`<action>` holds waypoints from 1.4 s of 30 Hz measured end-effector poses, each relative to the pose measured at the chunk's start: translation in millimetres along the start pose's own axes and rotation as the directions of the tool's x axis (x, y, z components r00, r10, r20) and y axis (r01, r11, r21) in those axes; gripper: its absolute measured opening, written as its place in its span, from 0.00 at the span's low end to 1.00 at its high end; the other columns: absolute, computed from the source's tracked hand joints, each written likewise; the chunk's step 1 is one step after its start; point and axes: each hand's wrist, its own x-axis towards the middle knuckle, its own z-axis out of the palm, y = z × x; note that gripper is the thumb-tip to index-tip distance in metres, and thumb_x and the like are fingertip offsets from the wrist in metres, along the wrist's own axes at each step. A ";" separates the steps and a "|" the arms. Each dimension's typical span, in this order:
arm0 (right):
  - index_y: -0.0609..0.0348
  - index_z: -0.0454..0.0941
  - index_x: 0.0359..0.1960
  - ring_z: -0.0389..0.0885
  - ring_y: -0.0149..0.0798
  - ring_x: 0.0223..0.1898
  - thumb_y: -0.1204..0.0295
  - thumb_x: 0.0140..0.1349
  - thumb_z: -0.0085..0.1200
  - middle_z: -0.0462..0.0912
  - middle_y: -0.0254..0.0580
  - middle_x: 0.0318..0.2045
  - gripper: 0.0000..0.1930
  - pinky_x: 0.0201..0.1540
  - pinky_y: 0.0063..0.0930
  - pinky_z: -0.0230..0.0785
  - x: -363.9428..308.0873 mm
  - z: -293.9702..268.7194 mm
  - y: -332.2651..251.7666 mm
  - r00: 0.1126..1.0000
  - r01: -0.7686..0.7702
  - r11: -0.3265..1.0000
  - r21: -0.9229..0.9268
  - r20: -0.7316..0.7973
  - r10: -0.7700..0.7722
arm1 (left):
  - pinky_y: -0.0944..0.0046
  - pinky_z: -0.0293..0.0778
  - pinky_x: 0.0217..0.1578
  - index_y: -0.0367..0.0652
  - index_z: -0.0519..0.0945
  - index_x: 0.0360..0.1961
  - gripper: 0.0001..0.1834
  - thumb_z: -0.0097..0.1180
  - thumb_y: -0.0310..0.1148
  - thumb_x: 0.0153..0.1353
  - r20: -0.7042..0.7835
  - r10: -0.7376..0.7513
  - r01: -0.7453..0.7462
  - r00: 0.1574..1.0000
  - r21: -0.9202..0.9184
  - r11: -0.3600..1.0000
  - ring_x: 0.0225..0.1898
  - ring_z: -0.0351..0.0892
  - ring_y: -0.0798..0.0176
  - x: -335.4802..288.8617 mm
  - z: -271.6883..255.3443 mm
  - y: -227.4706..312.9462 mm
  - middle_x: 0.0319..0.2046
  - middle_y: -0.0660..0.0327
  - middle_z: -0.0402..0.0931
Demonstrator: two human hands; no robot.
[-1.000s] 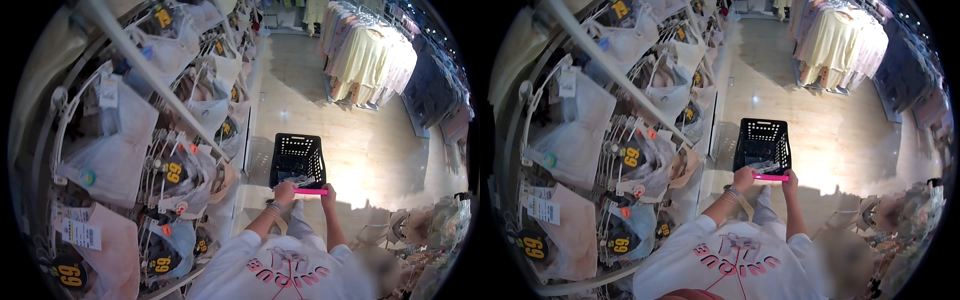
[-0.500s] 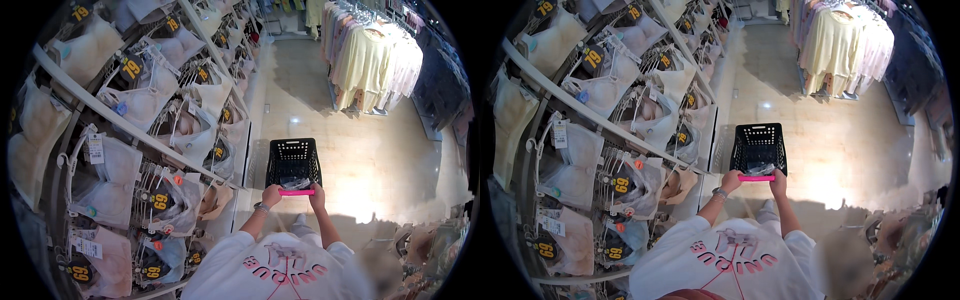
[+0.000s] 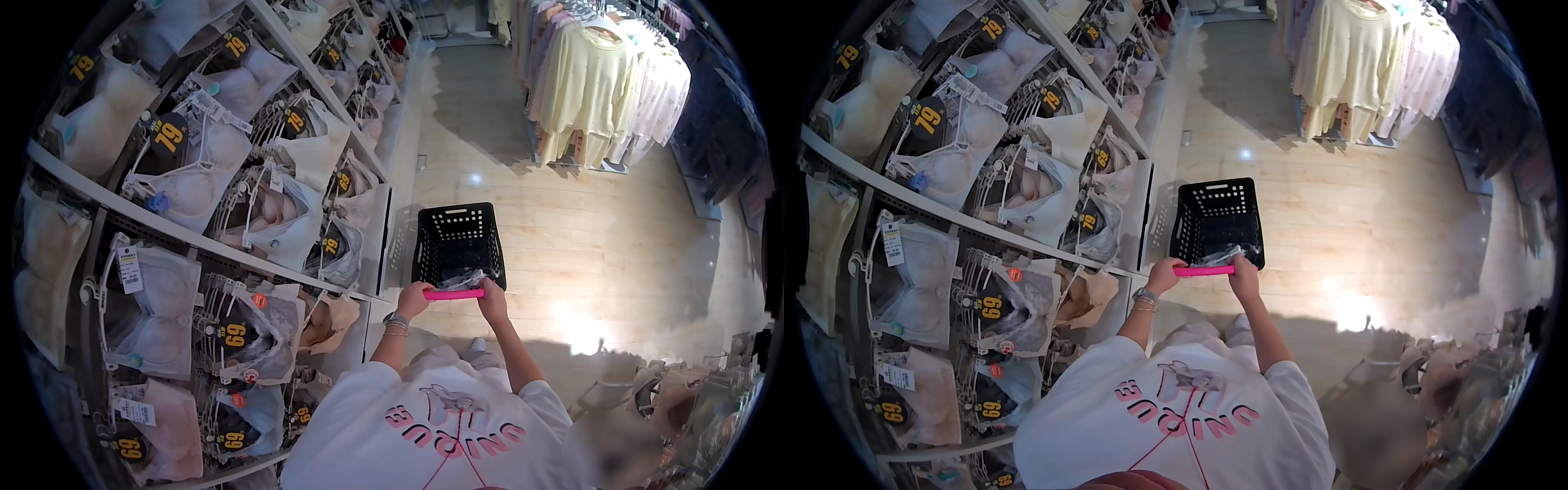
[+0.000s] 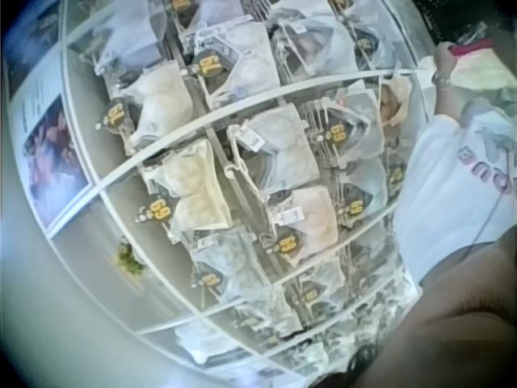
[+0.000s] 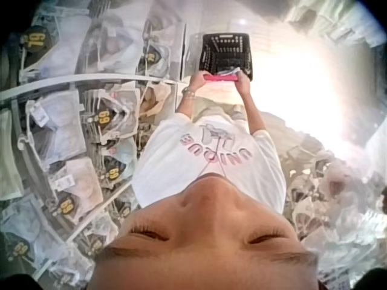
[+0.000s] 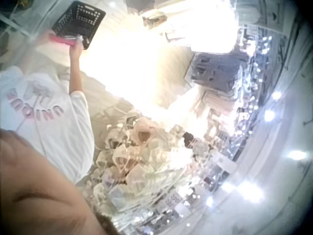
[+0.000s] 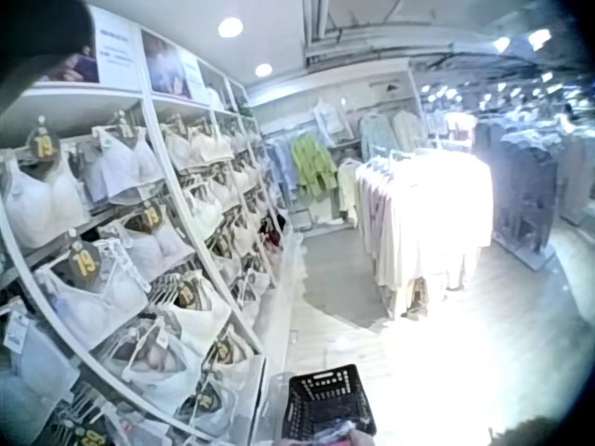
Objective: The person pushes a shopping basket through a clothing store, stops at a display of bras, and handles several items to check their tags and appearance before placing one into the basket.
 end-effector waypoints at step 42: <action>0.65 0.69 0.29 0.78 0.40 0.27 0.89 0.48 0.43 0.77 0.47 0.23 0.08 0.29 0.30 0.71 213.7 55.5 44.6 0.993 -0.114 0.992 -0.055 0.037 0.116 | 0.56 0.72 0.37 0.50 0.80 0.30 0.10 0.57 0.26 0.42 -0.182 0.157 -0.168 0.971 -0.044 0.985 0.37 0.75 0.54 256.0 -43.9 -33.0 0.31 0.61 0.74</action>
